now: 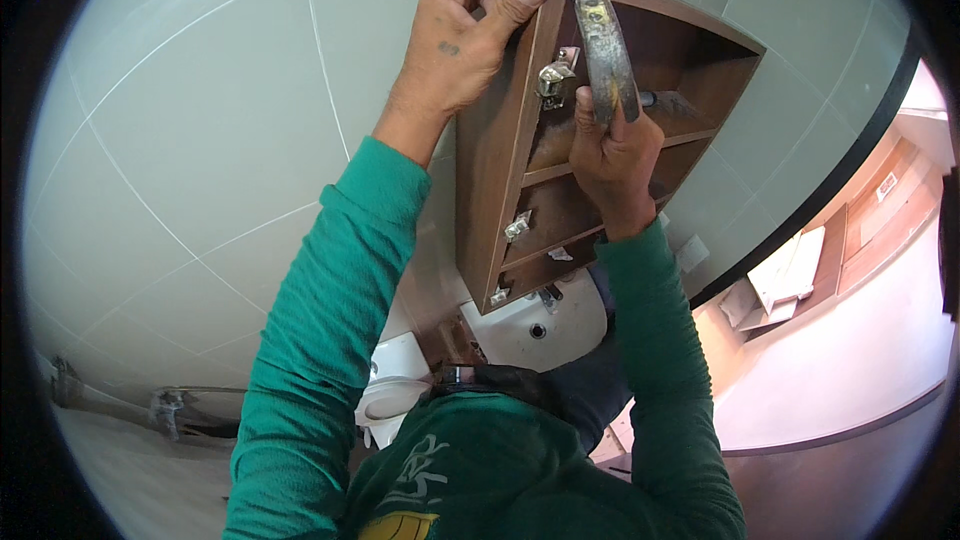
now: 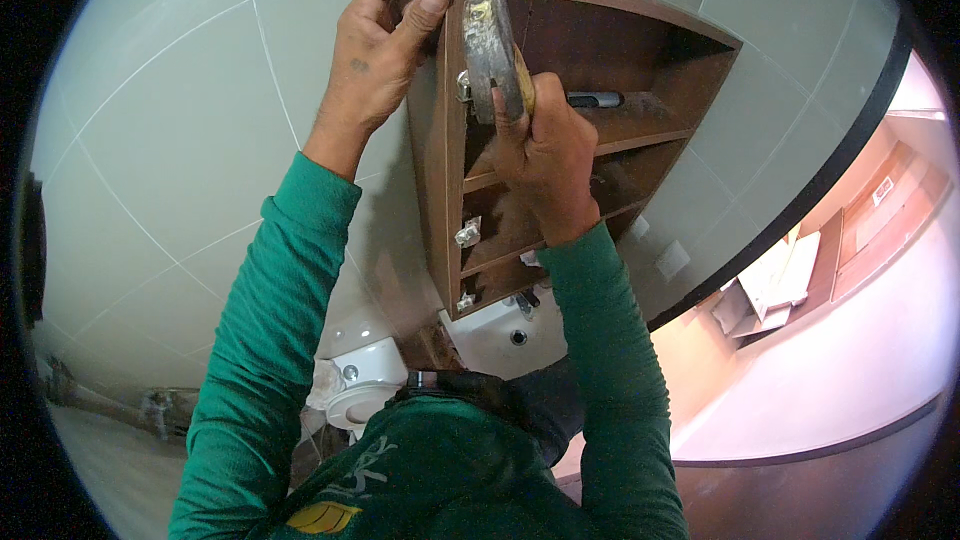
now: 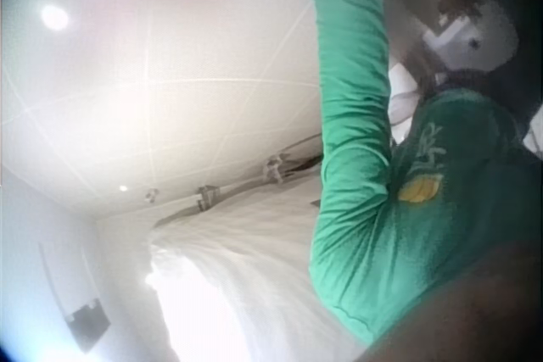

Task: The person assembles a wooden wall cabinet in a bathroom, using a hammer, utility knife, and metal ruler. They secure the cabinet to the wall, adjust the door hinges, and use the ruler to check alignment. The person then walks into an adjacent room where other workers are present.

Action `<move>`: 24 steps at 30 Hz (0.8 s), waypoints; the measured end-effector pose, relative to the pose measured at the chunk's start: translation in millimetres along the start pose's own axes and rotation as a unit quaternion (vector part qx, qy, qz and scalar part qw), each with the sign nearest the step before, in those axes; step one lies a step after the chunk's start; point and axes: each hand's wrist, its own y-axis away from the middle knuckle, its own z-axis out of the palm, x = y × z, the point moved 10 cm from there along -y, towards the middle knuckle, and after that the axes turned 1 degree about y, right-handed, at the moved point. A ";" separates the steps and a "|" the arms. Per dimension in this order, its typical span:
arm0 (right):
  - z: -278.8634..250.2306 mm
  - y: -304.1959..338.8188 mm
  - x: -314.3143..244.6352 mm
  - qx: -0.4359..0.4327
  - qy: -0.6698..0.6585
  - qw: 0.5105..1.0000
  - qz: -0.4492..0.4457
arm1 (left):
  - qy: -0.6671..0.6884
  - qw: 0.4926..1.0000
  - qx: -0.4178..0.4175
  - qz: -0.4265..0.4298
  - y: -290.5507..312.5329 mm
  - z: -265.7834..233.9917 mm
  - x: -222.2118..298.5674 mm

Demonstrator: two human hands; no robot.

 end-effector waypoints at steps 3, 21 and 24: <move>-3.0 -4.0 -1.6 0.024 -0.021 0.999 -0.014 | 0.062 0.998 -0.006 0.013 -3.5 7.4 8.9; -21.6 -0.7 0.4 0.021 -0.038 0.999 -0.024 | -0.486 0.838 0.116 0.218 38.7 37.7 74.5; -17.1 -4.1 -6.6 0.007 -0.016 0.999 -0.045 | -0.450 0.855 0.110 0.233 36.2 33.8 73.6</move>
